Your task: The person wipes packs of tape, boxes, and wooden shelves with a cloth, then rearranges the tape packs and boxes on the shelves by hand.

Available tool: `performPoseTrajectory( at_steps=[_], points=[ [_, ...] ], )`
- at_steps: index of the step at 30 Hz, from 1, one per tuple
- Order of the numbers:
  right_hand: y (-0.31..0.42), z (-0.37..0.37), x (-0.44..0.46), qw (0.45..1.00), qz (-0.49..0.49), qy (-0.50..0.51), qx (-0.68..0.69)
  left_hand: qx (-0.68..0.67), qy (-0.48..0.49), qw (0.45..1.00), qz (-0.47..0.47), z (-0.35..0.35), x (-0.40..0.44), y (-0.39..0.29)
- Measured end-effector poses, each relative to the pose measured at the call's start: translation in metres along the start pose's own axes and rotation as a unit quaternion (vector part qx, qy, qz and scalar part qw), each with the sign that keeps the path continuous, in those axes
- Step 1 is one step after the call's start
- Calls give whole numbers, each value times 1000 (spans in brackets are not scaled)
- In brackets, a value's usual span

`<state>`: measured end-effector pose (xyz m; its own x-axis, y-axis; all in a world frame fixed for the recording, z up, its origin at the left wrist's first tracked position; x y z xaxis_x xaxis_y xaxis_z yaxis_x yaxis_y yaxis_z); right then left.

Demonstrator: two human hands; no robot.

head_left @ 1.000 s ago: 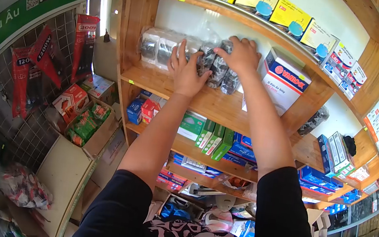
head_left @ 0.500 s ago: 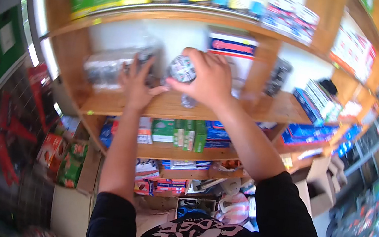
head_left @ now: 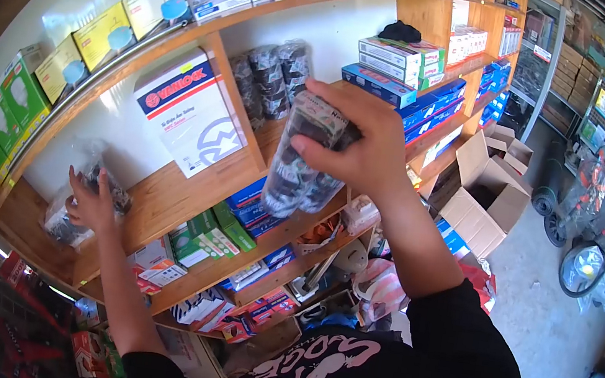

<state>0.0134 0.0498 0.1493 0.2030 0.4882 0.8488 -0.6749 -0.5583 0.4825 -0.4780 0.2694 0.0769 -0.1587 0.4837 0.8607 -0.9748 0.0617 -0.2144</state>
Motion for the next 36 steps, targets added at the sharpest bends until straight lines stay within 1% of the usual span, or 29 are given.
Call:
performPoseTrajectory(
  at_steps=[1,3,4,6,8,9,12,13,16,17,20,21,22,23,24,25,26,28,32,33,34,36],
  points=[
    [-4,5,5,997,15,-23,-66,35,36,999,17,-2,9,-2],
    [-26,7,20,995,2,-39,-87,103,112,988,37,-1,20,-11],
    [-37,5,29,995,-5,-46,-94,108,96,989,12,0,21,-18],
    [-55,2,49,992,19,-91,-83,125,62,990,-37,6,21,-29],
    [-71,-7,68,987,49,-136,-69,-52,53,997,-27,9,16,-35],
    [-78,-15,76,992,7,-111,-61,-142,47,989,-22,11,13,-41],
    [-84,-48,94,992,60,-58,-91,-166,-92,978,-85,52,-6,-65],
    [-89,-63,99,993,44,-22,-107,-170,-84,981,-34,77,-15,-85],
    [-107,-106,113,988,34,35,-144,-308,-168,931,-101,127,-42,-105],
    [-111,-117,116,987,34,57,-146,-380,-143,913,-52,143,-53,-118],
    [-109,-137,123,987,47,72,-138,-387,-125,913,-21,187,-95,-139],
    [-114,-149,126,986,53,64,-145,-393,-122,912,-5,198,-111,-149],
    [-115,-157,128,985,48,79,-144,-399,-117,909,11,206,-126,-160],
    [-114,-162,130,984,42,94,-144,-407,-109,907,26,214,-140,-163],
    [-114,-167,130,983,35,110,-146,-377,-87,921,30,218,-154,-152],
    [-114,-167,130,983,55,102,-143,-353,-87,931,17,222,-168,-146],
    [-119,-166,131,991,51,74,-97,-331,-87,940,4,226,-180,-141],
    [-131,-166,131,999,42,17,-9,-345,-78,935,26,229,-202,-143],
    [-133,-150,130,984,92,-94,116,-364,-64,924,99,220,-225,-180],
    [-140,-152,132,982,71,-76,156,-370,-58,921,108,214,-229,-185],
    [-145,-153,132,982,61,-77,161,-401,-49,904,140,206,-233,-193],
    [-153,-153,135,981,42,-83,168,-417,-25,895,156,191,-240,-204]
  ],
)
Point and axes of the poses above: each hand's wrist, its own x-axis towards the middle knuckle, its own z-axis out of the back of the hand, y = z × x, the point moved 7 cm from there along x, towards the middle knuckle, and after that the axes turned 14 degrees about -z, right-handed, at the moved point
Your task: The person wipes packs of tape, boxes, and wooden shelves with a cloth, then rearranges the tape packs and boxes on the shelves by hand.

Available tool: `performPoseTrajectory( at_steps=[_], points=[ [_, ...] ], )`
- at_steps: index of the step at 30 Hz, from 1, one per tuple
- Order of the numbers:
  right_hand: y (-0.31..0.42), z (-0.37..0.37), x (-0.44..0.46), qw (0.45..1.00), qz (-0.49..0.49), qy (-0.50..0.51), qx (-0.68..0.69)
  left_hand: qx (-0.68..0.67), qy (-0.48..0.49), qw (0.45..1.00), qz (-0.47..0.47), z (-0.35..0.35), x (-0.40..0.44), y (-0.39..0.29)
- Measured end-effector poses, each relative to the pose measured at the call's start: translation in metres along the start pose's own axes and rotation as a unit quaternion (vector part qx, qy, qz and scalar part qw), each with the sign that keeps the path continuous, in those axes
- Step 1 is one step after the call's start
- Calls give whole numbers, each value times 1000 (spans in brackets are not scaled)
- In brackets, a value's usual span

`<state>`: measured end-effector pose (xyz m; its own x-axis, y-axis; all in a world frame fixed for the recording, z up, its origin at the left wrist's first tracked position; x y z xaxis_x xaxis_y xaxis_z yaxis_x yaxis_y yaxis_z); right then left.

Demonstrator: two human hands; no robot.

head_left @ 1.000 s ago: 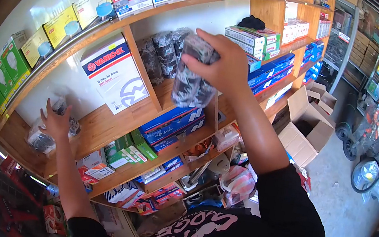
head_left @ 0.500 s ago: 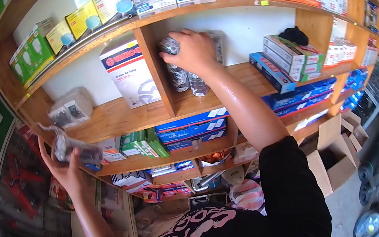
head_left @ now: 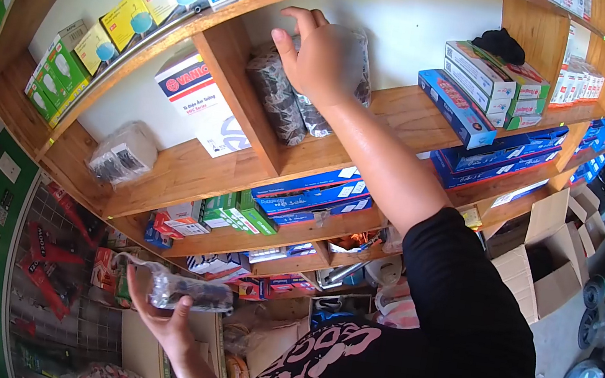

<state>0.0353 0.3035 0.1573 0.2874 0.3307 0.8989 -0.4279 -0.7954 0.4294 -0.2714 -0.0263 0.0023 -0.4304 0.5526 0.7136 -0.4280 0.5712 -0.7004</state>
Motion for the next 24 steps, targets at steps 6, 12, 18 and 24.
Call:
performPoseTrajectory(
  at_steps=[6,12,18,24],
  points=[
    [57,59,-56,995,50,49,69,-103,75,992,10,-88,-6,-16],
    [72,107,-165,820,-44,557,128,-146,116,982,-26,-174,16,-34],
    [20,151,-109,926,-180,332,-31,-315,206,923,-81,-310,46,-64],
    [-53,139,-52,929,-217,284,-100,298,158,882,-330,-346,65,18]
  ],
)
Point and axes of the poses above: each hand's wrist, its own x-axis towards the middle knuckle, its own z-axis out of the back of the hand, y = z × x, the point moved 7 cm from there along x, towards the middle knuckle, and after that the axes turned 14 degrees about -z, right-handed, at the moved point
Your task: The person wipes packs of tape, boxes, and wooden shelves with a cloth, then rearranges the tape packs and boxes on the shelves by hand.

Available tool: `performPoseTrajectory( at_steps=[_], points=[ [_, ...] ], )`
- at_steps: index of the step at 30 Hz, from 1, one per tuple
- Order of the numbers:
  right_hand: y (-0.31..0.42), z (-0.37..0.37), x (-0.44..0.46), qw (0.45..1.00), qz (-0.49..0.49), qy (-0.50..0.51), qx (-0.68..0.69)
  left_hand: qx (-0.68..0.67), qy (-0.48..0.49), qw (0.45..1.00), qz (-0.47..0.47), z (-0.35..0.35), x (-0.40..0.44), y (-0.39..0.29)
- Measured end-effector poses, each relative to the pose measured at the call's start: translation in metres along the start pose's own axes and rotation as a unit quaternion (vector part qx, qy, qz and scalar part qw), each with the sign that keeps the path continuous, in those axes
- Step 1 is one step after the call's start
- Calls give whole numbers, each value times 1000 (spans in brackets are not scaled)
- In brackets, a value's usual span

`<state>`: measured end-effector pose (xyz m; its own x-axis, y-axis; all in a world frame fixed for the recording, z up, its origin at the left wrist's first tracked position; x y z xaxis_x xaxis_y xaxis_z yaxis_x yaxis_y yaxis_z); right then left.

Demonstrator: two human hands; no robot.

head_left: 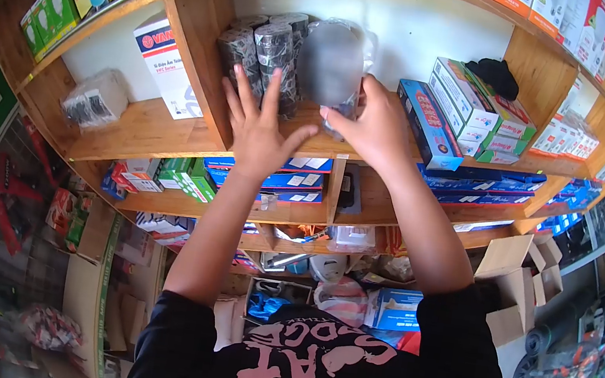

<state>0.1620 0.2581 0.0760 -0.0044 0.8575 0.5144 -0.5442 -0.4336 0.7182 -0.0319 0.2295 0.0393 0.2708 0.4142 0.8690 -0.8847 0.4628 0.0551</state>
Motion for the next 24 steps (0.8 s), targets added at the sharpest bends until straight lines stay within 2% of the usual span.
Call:
performPoseTrajectory(
  at_steps=[1,4,5,6,8,10,11,12,14,16,17,18,20,22,23,24],
  points=[
    [-2,-4,10,1000,-10,11,-6,13,22,1000,9,-5,1,1],
    [-17,-31,35,999,41,-2,-34,29,78,996,28,-17,6,4],
    [-19,-38,39,999,44,-1,-4,30,97,994,35,-20,4,6],
    [-25,-46,44,1000,8,8,17,40,109,993,36,-24,3,10],
    [-22,-54,44,998,51,-32,-11,44,109,992,44,-25,3,11],
    [-26,-61,43,996,30,14,82,50,148,985,76,-27,4,12],
    [-27,-71,42,990,17,43,131,54,116,990,61,-24,4,11],
    [-37,-78,46,985,16,60,159,39,139,986,79,-25,1,13],
    [-54,-80,48,978,18,48,201,47,94,993,46,-27,-1,16],
    [-57,-79,53,983,41,42,174,34,117,990,64,-26,-1,16],
    [-56,-81,51,982,15,52,183,37,133,988,74,-24,-1,15],
    [-56,-82,51,980,-12,56,192,30,103,992,66,-24,-2,15],
    [-74,-89,63,991,-31,61,114,49,65,995,54,-26,-3,16],
    [-81,-91,70,997,4,32,66,55,59,996,49,-25,-5,16],
    [-83,-92,72,996,1,42,76,34,-14,999,22,-20,-8,13],
    [-83,-92,71,995,-3,53,86,19,127,989,67,-12,-1,13]
  ],
)
Point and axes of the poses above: each hand's wrist, its own x-axis towards the middle knuckle, its own z-axis out of the back of the hand, y = z × x, the point moved 7 cm from there along x, towards the middle knuckle, and after that the axes turned 14 degrees about -z, right-handed, at the moved point
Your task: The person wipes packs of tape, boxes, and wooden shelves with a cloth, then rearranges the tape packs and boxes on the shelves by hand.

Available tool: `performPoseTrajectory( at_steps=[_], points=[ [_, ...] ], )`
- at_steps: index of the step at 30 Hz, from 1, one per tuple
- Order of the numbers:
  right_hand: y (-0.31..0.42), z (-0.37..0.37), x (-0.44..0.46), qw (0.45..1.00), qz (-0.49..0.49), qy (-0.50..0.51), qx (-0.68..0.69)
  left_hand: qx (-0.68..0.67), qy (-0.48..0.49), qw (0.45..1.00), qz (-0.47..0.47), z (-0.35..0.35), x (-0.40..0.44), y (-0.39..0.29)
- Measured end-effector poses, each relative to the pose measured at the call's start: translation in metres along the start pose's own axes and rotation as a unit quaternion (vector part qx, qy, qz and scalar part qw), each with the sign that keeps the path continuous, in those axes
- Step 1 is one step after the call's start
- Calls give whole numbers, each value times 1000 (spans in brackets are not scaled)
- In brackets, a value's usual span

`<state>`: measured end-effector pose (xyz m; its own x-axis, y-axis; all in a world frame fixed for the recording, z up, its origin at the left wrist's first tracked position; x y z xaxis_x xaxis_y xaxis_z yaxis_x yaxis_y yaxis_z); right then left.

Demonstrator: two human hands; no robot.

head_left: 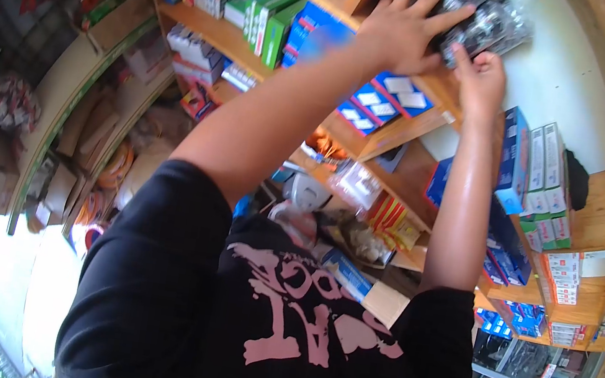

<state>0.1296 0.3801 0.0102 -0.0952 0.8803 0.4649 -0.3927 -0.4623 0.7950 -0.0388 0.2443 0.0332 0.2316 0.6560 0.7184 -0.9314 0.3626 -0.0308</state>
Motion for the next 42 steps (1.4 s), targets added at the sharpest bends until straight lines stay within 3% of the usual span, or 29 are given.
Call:
performPoseTrajectory(
  at_steps=[2,4,5,7,8,9,10,11,12,13,15,16,18,19,22,25,28,33,36,40,41,42],
  points=[
    [3,2,-3,999,-33,12,27,-31,-143,989,-35,13,-14,-4],
    [37,30,-25,996,19,-32,-86,-99,-230,965,-78,16,-58,-15],
    [60,48,-62,995,53,-75,-29,-40,-245,963,-99,36,-93,-37],
    [73,77,-141,980,137,-95,106,-98,-52,992,-67,39,-181,-66],
    [89,75,-193,965,243,17,99,-144,43,988,-28,30,-240,-68],
    [87,65,-238,930,287,184,135,-170,120,977,38,13,-311,-65],
    [51,51,-273,928,241,254,124,-188,192,949,164,5,-388,-62],
    [5,31,-307,936,136,320,50,-142,253,906,308,-15,-506,-67],
    [-55,10,-342,910,-88,403,-33,-249,280,812,448,-1,-578,-82],
    [-137,1,-391,862,-223,448,-76,-261,257,763,532,2,-660,-104],
    [-223,6,-485,784,-259,562,-40,-334,67,730,593,32,-698,-136],
    [-222,7,-511,727,-427,538,24,-287,127,778,543,44,-680,-139],
    [-206,-11,-526,705,-439,557,-1,-185,251,853,419,68,-615,-117],
    [-200,-25,-531,708,-412,574,-26,-283,273,761,516,50,-626,-111],
    [-210,-75,-543,717,-316,610,-119,-400,295,695,519,6,-594,-99],
    [-220,-103,-551,713,-268,622,-180,-418,432,707,373,-46,-623,-99],
    [-219,-108,-553,711,-322,614,-120,-381,468,722,338,-47,-624,-89],
    [-194,-123,-553,690,-435,577,47,-392,364,743,403,-25,-613,-52],
    [-147,-130,-517,669,-457,586,12,-390,338,745,422,18,-561,-10],
    [-65,-145,-470,704,-376,602,7,-421,316,755,391,80,-506,33],
    [-52,-148,-463,715,-347,606,-11,-462,307,724,410,94,-494,40],
    [-38,-150,-454,726,-315,611,-31,-462,311,733,390,106,-482,48]
  ],
)
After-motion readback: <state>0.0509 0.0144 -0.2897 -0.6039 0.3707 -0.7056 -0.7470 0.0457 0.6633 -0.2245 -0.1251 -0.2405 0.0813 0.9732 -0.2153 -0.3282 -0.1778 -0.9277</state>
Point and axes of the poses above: each hand's wrist, its own x-axis towards the middle knuckle, its own z-axis out of the back of the hand, y = z × x, the point moved 7 cm from there along x, towards the middle knuckle, and after that the axes turned 14 degrees about -z, right-handed, at the moved point
